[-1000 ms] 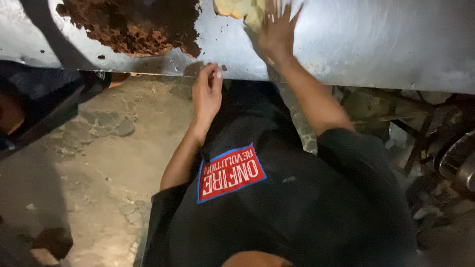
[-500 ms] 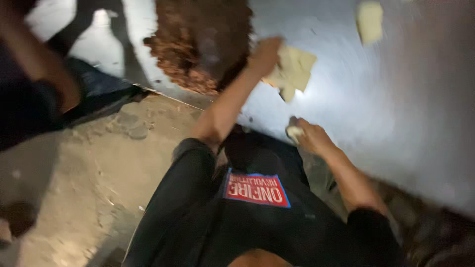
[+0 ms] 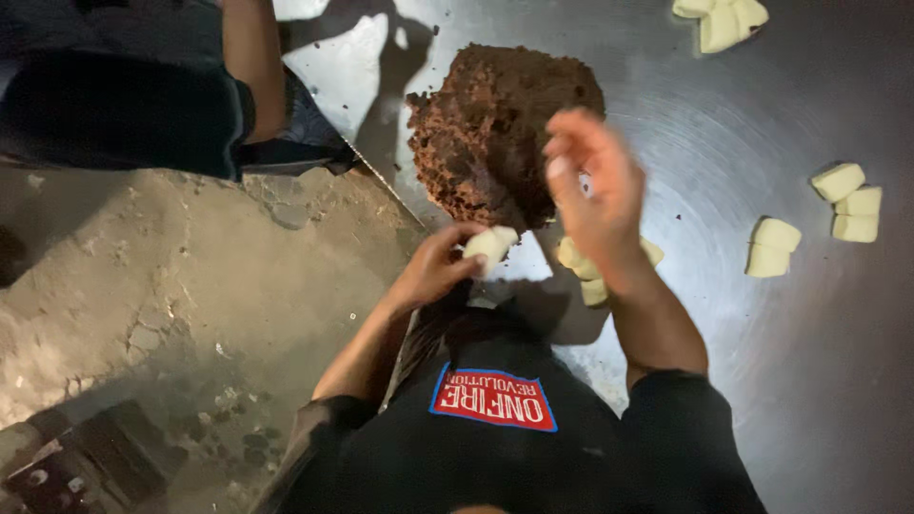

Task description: The person places a dark paste onto small pieces of dough and folds them closed by hand on a metal table.

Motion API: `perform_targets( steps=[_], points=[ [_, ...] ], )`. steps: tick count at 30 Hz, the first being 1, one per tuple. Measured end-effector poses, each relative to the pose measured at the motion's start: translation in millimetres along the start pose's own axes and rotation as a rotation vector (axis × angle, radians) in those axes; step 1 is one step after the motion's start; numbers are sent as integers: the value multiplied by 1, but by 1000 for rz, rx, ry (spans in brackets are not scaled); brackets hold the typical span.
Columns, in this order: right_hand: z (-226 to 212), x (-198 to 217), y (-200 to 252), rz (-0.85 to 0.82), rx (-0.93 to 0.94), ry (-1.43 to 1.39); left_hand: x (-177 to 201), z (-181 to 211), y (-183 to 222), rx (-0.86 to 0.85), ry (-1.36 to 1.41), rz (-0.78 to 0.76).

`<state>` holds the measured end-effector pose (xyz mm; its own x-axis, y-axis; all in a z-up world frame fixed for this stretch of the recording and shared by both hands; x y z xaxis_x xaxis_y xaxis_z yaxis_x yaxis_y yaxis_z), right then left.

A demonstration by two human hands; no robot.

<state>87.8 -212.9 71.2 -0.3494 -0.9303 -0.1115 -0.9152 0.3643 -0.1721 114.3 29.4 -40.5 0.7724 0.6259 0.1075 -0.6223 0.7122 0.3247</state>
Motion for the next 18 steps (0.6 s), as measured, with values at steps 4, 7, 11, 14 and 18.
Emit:
perform_targets(
  steps=[4,7,11,14,18],
  points=[
    [10,-75,53,-324,78,195,18,17,23,-234,243,240],
    [15,-86,90,-91,-73,-49,15,36,41,-505,269,251],
    [-7,-91,115,2,63,3,22,71,57,-588,268,432],
    [-25,-123,135,72,272,179,19,90,72,-717,136,525],
    [-22,-154,151,245,482,463,13,76,88,-884,86,612]
  ],
)
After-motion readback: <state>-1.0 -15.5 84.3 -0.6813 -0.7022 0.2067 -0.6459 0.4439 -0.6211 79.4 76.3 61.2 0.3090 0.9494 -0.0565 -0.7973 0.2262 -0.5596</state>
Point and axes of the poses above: each hand's wrist, its own y-axis away from the middle knuckle, its own x-axis out of the back of the hand, z = x × y, the point moved 5 cm from there along -y, towards the middle knuckle, and after that the axes turned 3 degrees about -y, right-handed, at the moved point
